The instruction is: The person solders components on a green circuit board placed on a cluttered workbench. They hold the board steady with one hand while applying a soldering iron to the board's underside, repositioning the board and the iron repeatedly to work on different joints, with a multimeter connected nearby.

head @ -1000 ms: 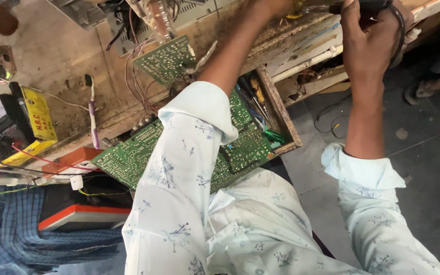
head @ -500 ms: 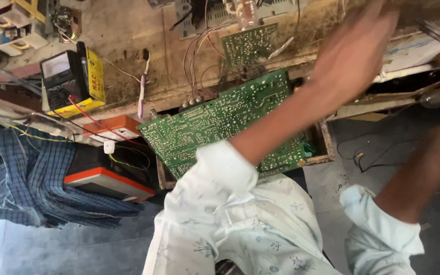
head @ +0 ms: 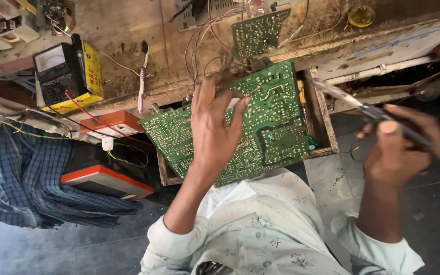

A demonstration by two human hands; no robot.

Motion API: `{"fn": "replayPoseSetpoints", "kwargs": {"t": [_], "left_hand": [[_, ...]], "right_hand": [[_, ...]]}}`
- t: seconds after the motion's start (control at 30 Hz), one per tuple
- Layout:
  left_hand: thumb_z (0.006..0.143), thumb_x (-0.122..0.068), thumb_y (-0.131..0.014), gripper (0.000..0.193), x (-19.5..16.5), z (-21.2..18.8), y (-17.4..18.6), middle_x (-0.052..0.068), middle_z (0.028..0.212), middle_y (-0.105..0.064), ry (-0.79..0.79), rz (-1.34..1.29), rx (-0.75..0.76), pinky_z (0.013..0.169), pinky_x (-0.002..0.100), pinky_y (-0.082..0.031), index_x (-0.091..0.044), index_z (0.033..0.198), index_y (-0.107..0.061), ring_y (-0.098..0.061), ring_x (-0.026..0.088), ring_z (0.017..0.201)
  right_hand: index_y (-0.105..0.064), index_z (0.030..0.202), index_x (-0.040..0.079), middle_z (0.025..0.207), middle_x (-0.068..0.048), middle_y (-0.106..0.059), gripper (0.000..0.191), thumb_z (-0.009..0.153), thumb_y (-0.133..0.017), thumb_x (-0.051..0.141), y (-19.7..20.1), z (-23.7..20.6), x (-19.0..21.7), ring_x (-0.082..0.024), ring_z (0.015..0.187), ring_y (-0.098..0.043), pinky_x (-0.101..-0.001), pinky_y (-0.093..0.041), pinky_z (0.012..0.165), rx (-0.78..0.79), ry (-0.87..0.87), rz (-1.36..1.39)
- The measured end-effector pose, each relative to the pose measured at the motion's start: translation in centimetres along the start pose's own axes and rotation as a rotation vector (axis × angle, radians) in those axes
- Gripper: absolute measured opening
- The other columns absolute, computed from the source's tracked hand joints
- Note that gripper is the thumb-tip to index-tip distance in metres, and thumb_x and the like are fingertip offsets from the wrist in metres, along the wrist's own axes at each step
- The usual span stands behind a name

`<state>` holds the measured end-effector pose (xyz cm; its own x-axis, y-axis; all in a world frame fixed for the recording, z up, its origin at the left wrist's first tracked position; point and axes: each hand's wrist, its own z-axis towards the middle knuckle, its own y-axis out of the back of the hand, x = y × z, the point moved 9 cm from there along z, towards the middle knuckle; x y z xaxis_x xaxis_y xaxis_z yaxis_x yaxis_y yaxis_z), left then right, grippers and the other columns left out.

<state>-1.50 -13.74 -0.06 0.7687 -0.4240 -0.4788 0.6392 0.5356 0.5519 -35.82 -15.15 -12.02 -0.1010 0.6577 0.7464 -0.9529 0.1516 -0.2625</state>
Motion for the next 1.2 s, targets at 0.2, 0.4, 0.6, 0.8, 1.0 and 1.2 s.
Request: {"fn": "replayPoseSetpoints", "kwargs": {"t": [0.2, 0.4, 0.6, 0.8, 1.0, 1.2], "left_hand": [[0.095, -0.012, -0.072, 0.011, 2.3, -0.2, -2.0, 0.014, 0.120, -0.065, 0.105, -0.140, 0.033, 0.099, 0.044, -0.048, -0.001, 0.098, -0.069, -0.063, 0.034, 0.113], [0.094, -0.010, -0.072, 0.010, 3.2, -0.4, -2.3, 0.011, 0.115, -0.067, 0.127, -0.163, 0.004, 0.095, 0.043, -0.049, -0.002, 0.099, -0.069, -0.066, 0.032, 0.107], [0.093, -0.010, -0.072, 0.009, 3.6, -0.5, -2.4, 0.010, 0.117, -0.068, 0.160, -0.150, 0.017, 0.094, 0.041, -0.049, -0.003, 0.098, -0.070, -0.066, 0.031, 0.106], [0.093, -0.009, -0.072, 0.009, 3.6, -0.5, -2.3, 0.010, 0.116, -0.068, 0.164, -0.164, 0.010, 0.094, 0.041, -0.049, -0.003, 0.099, -0.070, -0.066, 0.031, 0.106], [0.093, -0.009, -0.072, 0.009, 3.6, -0.7, -2.2, 0.010, 0.115, -0.068, 0.159, -0.161, 0.004, 0.094, 0.041, -0.048, -0.003, 0.099, -0.070, -0.066, 0.030, 0.106], [0.094, -0.009, -0.072, 0.009, 3.8, -0.8, -2.3, 0.009, 0.115, -0.068, 0.150, -0.163, 0.001, 0.094, 0.041, -0.048, -0.002, 0.099, -0.069, -0.066, 0.030, 0.105]], "right_hand": [[-0.069, 0.121, -0.012, 0.104, -0.023, -0.071, 0.026, 0.105, -0.073, 0.008, -7.4, -1.2, 3.6, -0.024, 0.075, -0.073, -0.0314, -0.063, 0.062, 0.104, 0.129, -0.148], [-0.069, 0.119, -0.012, 0.096, -0.020, -0.070, 0.024, 0.106, -0.072, 0.008, -9.7, -2.1, 4.1, -0.019, 0.073, -0.071, -0.0264, -0.058, 0.064, 0.186, 0.071, -0.284], [-0.070, 0.119, -0.009, 0.097, -0.019, -0.072, 0.023, 0.103, -0.073, 0.007, -11.1, -2.5, 4.3, -0.020, 0.078, -0.071, -0.0253, -0.056, 0.068, 0.240, 0.141, -0.356], [-0.071, 0.116, -0.009, 0.101, -0.019, -0.073, 0.024, 0.099, -0.077, 0.007, -11.8, -2.7, 4.5, -0.022, 0.081, -0.070, -0.0255, -0.052, 0.066, 0.267, 0.225, -0.446], [-0.071, 0.117, -0.007, 0.103, -0.020, -0.072, 0.025, 0.099, -0.077, 0.009, -11.8, -2.8, 4.1, -0.021, 0.081, -0.068, -0.0261, -0.051, 0.066, 0.270, 0.204, -0.440], [-0.071, 0.117, -0.008, 0.102, -0.020, -0.072, 0.027, 0.098, -0.077, 0.010, -11.6, -2.9, 3.6, -0.018, 0.078, -0.066, -0.0218, -0.047, 0.057, 0.264, 0.163, -0.449]]}}
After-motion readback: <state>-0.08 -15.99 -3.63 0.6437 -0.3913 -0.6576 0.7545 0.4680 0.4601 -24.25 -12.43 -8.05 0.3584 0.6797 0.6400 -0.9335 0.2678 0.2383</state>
